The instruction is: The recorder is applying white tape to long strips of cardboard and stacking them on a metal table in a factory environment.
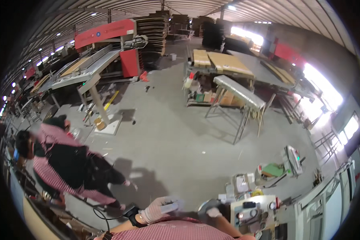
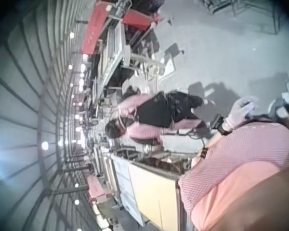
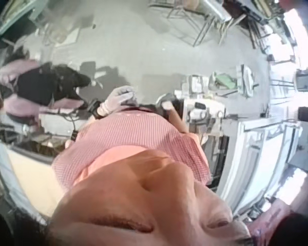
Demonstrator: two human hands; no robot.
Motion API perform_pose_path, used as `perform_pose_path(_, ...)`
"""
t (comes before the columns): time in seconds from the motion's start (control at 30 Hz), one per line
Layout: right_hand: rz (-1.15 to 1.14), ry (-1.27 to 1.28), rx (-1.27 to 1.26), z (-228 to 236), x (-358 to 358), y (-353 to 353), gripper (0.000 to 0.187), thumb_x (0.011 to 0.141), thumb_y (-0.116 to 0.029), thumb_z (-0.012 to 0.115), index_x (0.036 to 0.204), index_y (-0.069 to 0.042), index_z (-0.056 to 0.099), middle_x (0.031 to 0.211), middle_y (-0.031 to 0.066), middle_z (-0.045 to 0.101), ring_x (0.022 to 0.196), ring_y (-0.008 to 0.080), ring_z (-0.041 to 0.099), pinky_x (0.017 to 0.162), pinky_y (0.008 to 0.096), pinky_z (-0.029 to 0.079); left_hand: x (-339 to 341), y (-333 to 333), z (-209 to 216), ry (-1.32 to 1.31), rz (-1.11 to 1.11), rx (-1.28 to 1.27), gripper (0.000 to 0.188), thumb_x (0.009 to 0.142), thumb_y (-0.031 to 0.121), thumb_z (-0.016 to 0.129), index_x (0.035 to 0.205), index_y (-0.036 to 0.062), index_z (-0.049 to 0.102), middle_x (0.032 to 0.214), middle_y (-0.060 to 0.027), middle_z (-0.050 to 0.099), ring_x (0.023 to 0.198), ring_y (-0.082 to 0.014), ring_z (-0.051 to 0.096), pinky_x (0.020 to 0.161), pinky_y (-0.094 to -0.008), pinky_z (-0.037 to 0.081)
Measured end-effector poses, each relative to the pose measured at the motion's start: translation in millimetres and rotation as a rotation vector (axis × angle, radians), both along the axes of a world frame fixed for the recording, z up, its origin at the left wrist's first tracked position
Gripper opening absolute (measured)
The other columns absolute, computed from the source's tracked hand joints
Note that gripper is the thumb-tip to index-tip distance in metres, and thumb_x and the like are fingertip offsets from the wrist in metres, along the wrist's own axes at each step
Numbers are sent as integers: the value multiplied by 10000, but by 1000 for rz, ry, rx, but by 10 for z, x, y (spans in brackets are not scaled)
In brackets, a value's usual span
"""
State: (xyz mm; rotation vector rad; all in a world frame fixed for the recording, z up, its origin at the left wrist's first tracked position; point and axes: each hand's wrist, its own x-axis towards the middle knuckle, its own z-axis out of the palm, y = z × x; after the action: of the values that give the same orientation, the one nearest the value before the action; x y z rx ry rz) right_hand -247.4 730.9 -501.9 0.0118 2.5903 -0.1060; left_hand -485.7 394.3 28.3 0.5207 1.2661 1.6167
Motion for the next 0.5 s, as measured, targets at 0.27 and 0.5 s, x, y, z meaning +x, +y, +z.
perform_pose_path(0.27, -201, -198, -88, 1169, -871, 531, 254, 861, -190, 593, 1036, -98, 752, 1135, 70, 719, 1069, 219, 665, 898, 327, 515, -2372, 1870, -42, 292, -104, 80, 174, 944, 52, 550, 1011, -89, 627, 955, -122, 653, 927, -239, 683, 842, -330, 537)
perform_pose_path(0.5, -1476, -449, -573, 451, -1746, 1765, 247, 847, -160, 570, 966, -80, 770, 921, 105, 751, 788, 247, 710, 692, 407, 553, -3685, 3798, -429, -24, 9, 84, 177, 894, 96, 573, 1014, 0, 660, 865, -113, 633, 804, -236, 628, 862, -449, 536)
